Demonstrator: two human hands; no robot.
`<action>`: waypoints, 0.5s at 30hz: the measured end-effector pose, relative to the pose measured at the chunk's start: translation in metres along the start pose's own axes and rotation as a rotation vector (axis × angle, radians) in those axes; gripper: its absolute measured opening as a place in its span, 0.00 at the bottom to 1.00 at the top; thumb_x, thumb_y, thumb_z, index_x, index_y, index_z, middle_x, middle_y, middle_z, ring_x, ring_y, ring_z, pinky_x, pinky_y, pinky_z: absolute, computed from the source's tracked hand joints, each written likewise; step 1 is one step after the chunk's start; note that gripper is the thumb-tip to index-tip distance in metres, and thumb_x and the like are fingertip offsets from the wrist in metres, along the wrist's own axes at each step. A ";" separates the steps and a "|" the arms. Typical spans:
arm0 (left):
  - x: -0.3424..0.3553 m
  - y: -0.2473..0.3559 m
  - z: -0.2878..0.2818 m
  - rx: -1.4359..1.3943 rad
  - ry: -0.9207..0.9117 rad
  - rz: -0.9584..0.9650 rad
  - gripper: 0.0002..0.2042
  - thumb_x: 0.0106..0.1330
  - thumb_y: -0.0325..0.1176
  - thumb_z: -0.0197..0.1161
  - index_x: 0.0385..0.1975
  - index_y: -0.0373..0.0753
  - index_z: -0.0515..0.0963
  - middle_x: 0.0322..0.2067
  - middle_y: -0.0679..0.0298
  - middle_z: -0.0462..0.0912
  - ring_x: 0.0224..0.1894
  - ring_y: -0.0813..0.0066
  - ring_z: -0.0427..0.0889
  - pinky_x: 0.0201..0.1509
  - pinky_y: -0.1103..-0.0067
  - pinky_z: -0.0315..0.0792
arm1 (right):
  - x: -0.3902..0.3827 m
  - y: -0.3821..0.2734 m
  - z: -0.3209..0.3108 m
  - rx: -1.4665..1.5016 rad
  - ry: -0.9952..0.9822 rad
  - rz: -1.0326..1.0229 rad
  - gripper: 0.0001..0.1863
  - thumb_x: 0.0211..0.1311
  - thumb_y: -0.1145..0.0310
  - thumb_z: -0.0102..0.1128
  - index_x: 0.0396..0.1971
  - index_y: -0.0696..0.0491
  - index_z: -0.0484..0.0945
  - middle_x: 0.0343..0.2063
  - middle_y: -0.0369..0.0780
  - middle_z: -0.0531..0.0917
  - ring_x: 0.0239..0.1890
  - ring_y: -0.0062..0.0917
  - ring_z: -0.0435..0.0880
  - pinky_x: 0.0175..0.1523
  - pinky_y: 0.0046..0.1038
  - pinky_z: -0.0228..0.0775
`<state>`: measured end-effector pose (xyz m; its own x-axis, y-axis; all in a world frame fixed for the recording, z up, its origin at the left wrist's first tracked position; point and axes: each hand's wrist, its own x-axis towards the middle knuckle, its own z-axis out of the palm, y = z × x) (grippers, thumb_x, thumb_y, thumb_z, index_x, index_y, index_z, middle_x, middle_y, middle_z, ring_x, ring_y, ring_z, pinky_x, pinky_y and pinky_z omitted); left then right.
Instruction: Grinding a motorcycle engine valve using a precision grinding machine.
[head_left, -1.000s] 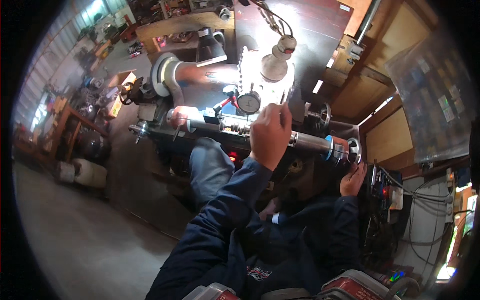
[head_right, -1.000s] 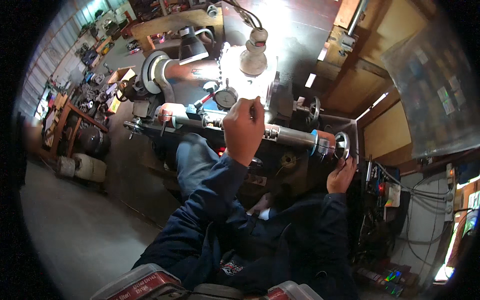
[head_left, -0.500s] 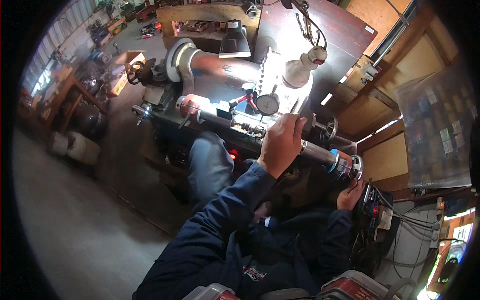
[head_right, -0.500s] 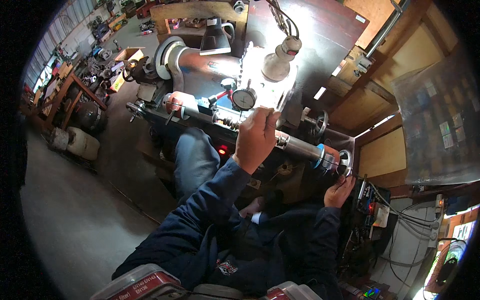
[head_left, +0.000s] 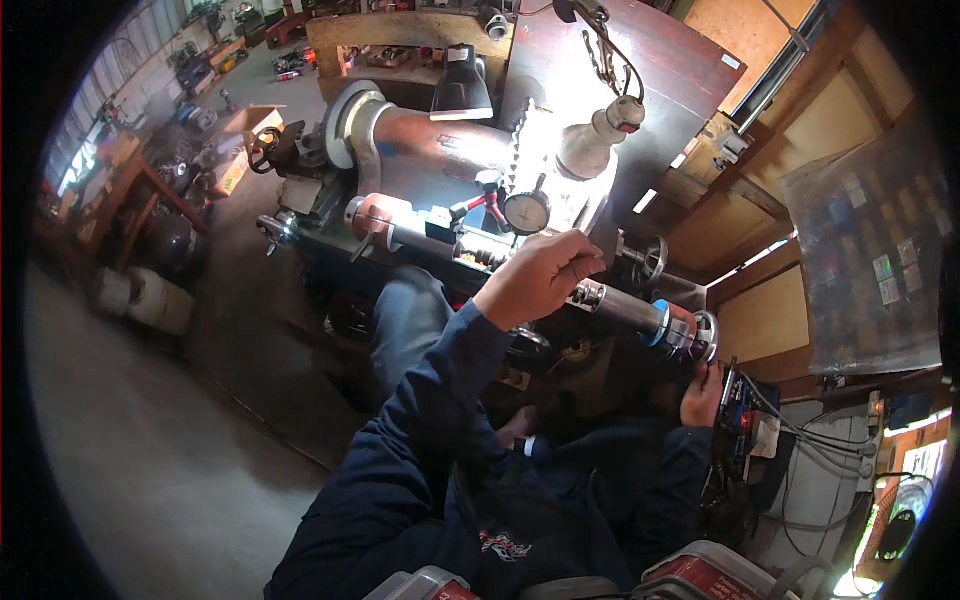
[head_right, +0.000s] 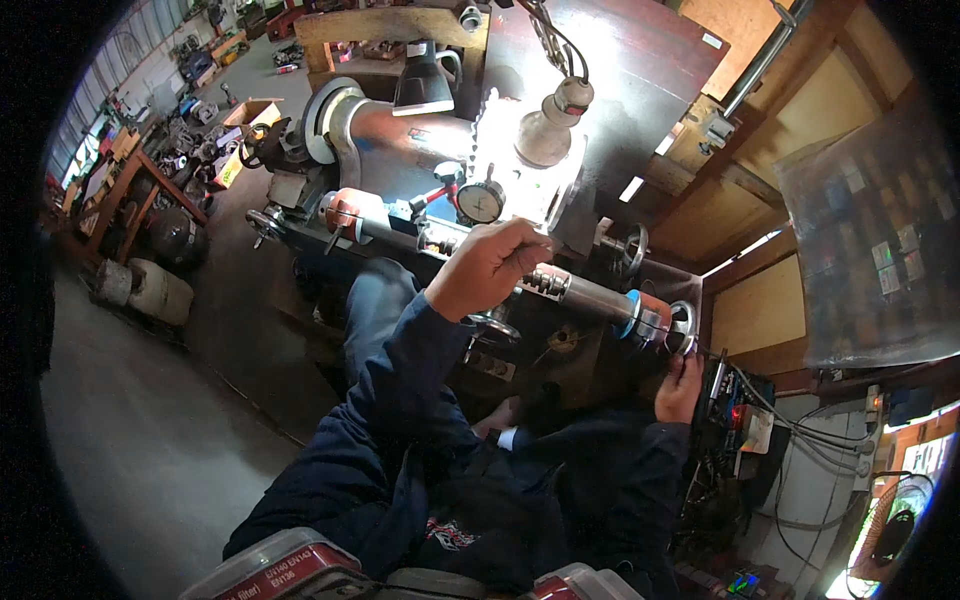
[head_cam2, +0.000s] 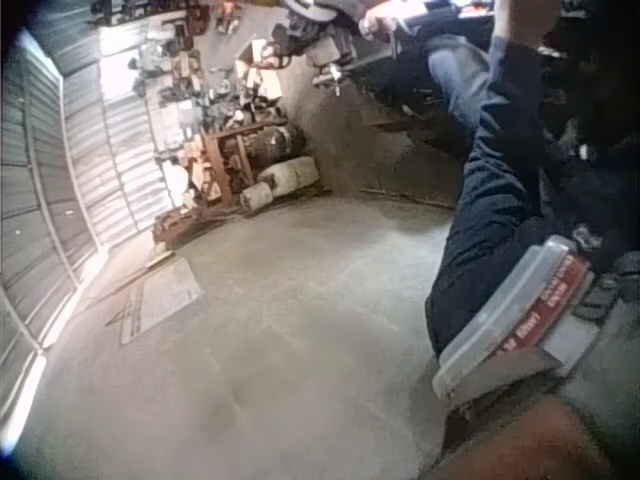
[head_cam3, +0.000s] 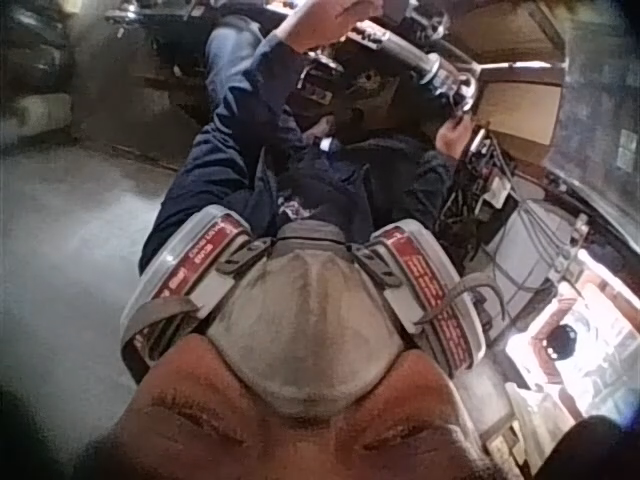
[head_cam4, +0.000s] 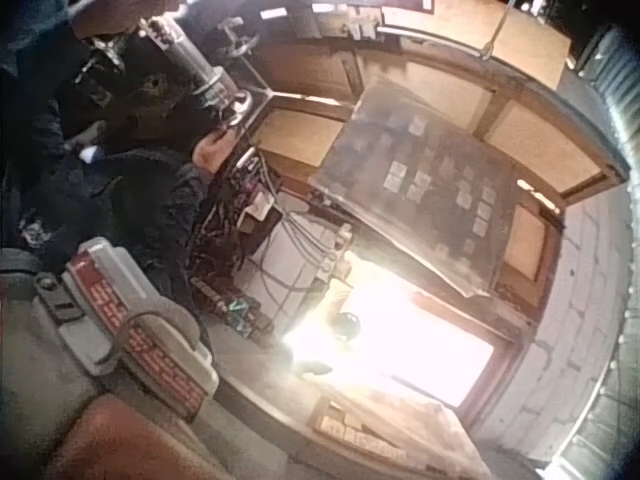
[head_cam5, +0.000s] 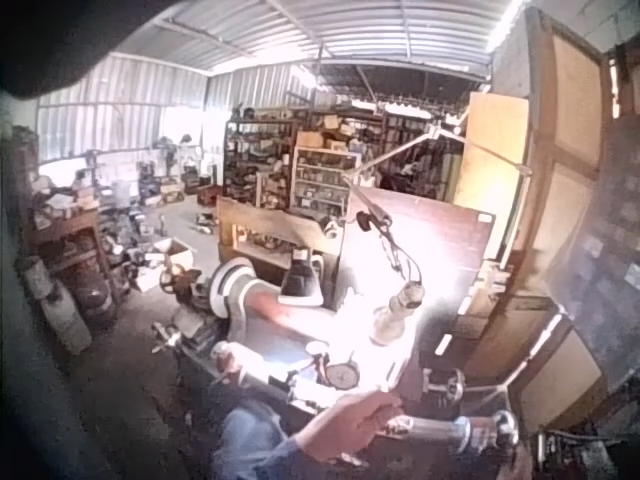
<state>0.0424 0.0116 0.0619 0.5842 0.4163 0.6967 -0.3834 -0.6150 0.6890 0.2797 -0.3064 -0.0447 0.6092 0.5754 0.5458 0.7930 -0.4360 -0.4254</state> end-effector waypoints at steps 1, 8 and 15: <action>-0.004 -0.001 0.003 0.000 -0.004 -0.001 0.07 0.65 0.31 0.64 0.34 0.33 0.77 0.29 0.51 0.82 0.30 0.50 0.82 0.32 0.67 0.73 | 0.001 0.005 -0.006 0.169 -0.039 0.074 0.17 0.76 0.63 0.44 0.51 0.61 0.72 0.45 0.52 0.76 0.51 0.47 0.75 0.59 0.40 0.65; -0.020 0.014 0.028 0.102 0.431 0.127 0.03 0.67 0.24 0.61 0.34 0.31 0.76 0.23 0.57 0.82 0.28 0.71 0.85 0.32 0.80 0.76 | -0.002 0.025 -0.008 0.251 -0.074 0.289 0.15 0.74 0.63 0.50 0.48 0.60 0.76 0.41 0.42 0.80 0.47 0.26 0.76 0.56 0.28 0.64; -0.074 0.025 0.067 0.032 -0.207 0.099 0.07 0.64 0.33 0.66 0.32 0.37 0.76 0.26 0.59 0.80 0.29 0.56 0.82 0.31 0.70 0.76 | 0.021 0.023 -0.033 0.232 -0.129 0.209 0.13 0.71 0.65 0.55 0.42 0.60 0.79 0.34 0.41 0.83 0.40 0.24 0.78 0.50 0.27 0.68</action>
<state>0.0374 -0.0792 0.0142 0.6805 0.2087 0.7024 -0.4249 -0.6686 0.6103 0.3111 -0.3272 -0.0192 0.7408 0.5794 0.3400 0.6195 -0.3935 -0.6792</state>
